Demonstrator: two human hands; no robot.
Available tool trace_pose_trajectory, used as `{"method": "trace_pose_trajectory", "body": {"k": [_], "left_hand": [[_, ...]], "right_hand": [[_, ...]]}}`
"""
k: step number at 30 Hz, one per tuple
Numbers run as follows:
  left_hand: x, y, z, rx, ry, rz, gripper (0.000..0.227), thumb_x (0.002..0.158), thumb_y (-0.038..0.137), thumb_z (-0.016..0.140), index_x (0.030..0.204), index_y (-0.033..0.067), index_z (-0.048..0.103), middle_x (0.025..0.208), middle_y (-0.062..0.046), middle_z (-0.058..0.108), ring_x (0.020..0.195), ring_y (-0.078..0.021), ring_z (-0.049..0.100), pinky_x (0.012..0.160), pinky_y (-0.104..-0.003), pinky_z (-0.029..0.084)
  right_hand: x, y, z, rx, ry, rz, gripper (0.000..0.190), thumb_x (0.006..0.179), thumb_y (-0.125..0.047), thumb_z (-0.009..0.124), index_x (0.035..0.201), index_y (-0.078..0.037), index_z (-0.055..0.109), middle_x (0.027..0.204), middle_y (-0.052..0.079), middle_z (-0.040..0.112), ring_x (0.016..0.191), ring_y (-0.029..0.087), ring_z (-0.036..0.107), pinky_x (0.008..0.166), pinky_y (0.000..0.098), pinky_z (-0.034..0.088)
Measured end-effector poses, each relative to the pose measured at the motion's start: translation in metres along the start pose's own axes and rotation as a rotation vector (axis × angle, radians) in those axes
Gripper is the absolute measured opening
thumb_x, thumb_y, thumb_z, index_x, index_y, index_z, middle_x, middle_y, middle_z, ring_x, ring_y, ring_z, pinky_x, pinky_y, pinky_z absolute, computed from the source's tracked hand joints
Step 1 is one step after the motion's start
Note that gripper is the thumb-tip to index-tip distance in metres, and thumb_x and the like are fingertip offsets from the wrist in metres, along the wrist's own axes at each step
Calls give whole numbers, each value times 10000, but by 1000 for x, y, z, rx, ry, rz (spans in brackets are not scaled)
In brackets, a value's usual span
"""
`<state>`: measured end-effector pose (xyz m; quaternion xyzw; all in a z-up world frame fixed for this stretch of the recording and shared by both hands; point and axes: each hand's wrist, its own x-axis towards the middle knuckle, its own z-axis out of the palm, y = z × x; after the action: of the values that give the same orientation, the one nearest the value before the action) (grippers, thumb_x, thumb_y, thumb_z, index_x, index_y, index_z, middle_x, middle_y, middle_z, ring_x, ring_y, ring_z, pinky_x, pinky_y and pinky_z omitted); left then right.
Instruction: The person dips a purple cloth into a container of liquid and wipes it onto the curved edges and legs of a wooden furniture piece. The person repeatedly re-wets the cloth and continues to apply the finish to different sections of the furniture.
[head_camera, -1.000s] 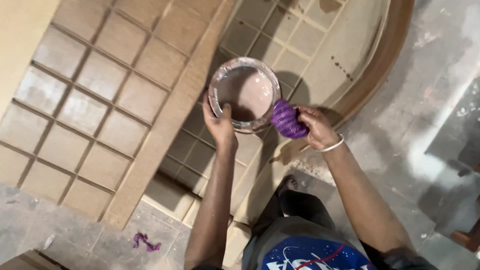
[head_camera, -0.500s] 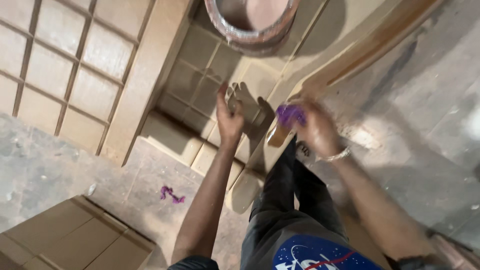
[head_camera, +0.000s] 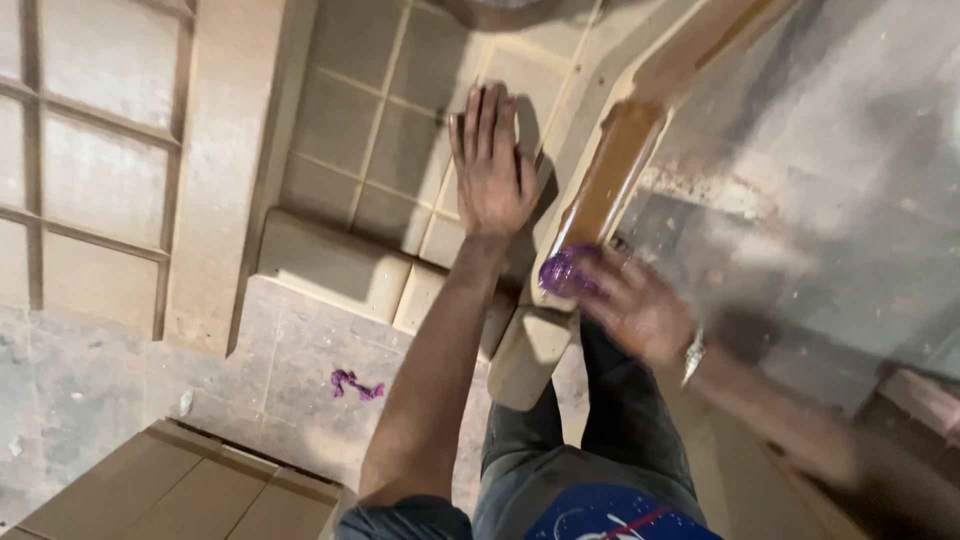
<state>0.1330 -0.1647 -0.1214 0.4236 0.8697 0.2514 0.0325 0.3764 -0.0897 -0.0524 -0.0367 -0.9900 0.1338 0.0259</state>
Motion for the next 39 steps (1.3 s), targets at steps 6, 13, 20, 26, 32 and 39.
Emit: {"method": "trace_pose_trajectory", "body": {"k": [6, 13, 20, 26, 32, 39], "left_hand": [[-2, -1, 3, 9, -29, -15, 652, 928, 167, 536, 1548, 36, 383, 1673, -105, 295, 1596, -284, 179, 1341, -537, 81], [-3, -5, 6, -19, -9, -4, 625, 947, 150, 520, 1548, 47, 382, 1677, -90, 306, 1604, -282, 200, 1355, -540, 101], [-3, -9, 7, -64, -15, 1, 632, 939, 153, 514, 1551, 81, 377, 1676, -86, 318, 1605, -270, 219, 1365, -541, 112], [-6, -14, 10, -120, 53, 50, 630, 953, 132, 504, 1564, 72, 362, 1677, -92, 315, 1612, -274, 226, 1378, -555, 113], [-5, -11, 7, -128, 28, 25, 624, 941, 134, 508, 1549, 76, 380, 1663, -90, 342, 1610, -281, 235, 1372, -555, 136], [-3, -7, 7, -51, -12, 50, 639, 959, 204, 485, 1565, 44, 364, 1669, -116, 329, 1597, -286, 235, 1348, -565, 127]], "right_hand": [[37, 23, -16, -76, -1, 146, 540, 892, -45, 679, 1387, -260, 656, 1458, 40, 578, 1357, 256, 516, 1037, 393, 514], [33, -43, -40, 221, -145, -26, 554, 751, -103, 717, 1291, -220, 673, 1349, 1, 605, 1312, 245, 510, 1027, 420, 492], [33, -29, -62, 275, -320, 71, 522, 777, -106, 691, 1290, -200, 667, 1300, 10, 633, 1215, 228, 545, 998, 377, 488], [85, -56, -40, 104, -439, -143, 469, 800, -142, 647, 1268, -124, 666, 1279, 37, 626, 1219, 239, 519, 1038, 387, 464], [87, -34, -75, 227, -438, -93, 443, 759, -125, 637, 1196, -174, 691, 1226, 13, 626, 1214, 251, 508, 1041, 413, 422], [64, -64, -56, 313, -240, 46, 476, 748, -43, 708, 1214, -133, 678, 1249, 35, 620, 1229, 268, 526, 996, 426, 474]]}}
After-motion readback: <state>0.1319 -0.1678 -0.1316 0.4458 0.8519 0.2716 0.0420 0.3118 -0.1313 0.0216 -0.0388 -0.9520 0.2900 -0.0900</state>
